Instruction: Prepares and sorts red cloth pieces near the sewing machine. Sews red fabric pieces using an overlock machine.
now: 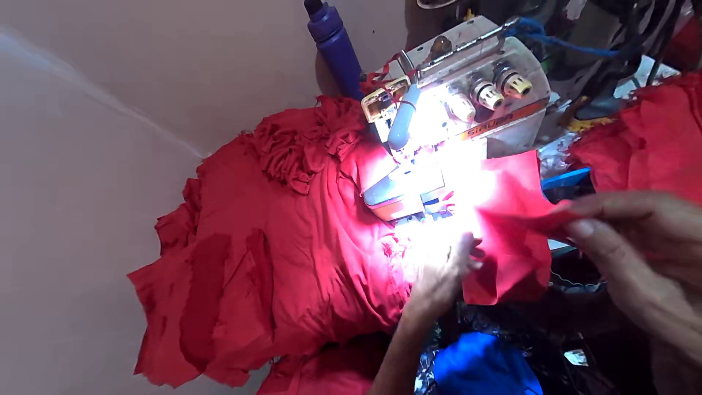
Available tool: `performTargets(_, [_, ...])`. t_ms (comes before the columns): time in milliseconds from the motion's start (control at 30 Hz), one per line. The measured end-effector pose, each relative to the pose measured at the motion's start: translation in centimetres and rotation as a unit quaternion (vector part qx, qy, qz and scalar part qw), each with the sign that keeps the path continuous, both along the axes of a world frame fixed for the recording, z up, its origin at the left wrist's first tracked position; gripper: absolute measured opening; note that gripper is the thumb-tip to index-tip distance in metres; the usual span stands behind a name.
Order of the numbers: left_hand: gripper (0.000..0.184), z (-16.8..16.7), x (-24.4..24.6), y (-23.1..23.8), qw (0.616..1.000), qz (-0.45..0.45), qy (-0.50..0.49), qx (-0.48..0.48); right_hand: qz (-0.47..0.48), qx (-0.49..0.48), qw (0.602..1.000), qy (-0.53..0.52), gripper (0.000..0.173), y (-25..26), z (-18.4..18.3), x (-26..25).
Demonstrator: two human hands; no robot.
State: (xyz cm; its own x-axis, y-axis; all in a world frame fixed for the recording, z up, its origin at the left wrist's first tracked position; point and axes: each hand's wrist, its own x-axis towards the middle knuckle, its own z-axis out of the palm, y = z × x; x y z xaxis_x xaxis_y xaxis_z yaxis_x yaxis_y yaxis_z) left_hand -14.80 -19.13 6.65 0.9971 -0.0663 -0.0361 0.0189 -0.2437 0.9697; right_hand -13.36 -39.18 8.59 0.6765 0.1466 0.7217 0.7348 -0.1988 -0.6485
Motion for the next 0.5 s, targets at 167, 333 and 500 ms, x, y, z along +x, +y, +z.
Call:
performTargets(167, [0.041,-0.2,6.2,-0.3,0.993,0.079,0.077,0.031,0.064,-0.024,0.998,0.016,0.025,-0.6,-2.7,-1.5])
performTargets(333, [0.026,-0.9,7.1,-1.4,0.976,0.124,-0.130,0.125,0.080,-0.031,0.996,0.035,0.025,-0.6,-4.4,-1.3])
performTargets(500, [0.024,0.0,7.1,-2.6,0.975,0.090,-0.189,0.072,0.018,-0.002,0.999,0.041,0.021,0.2,-3.4,0.9])
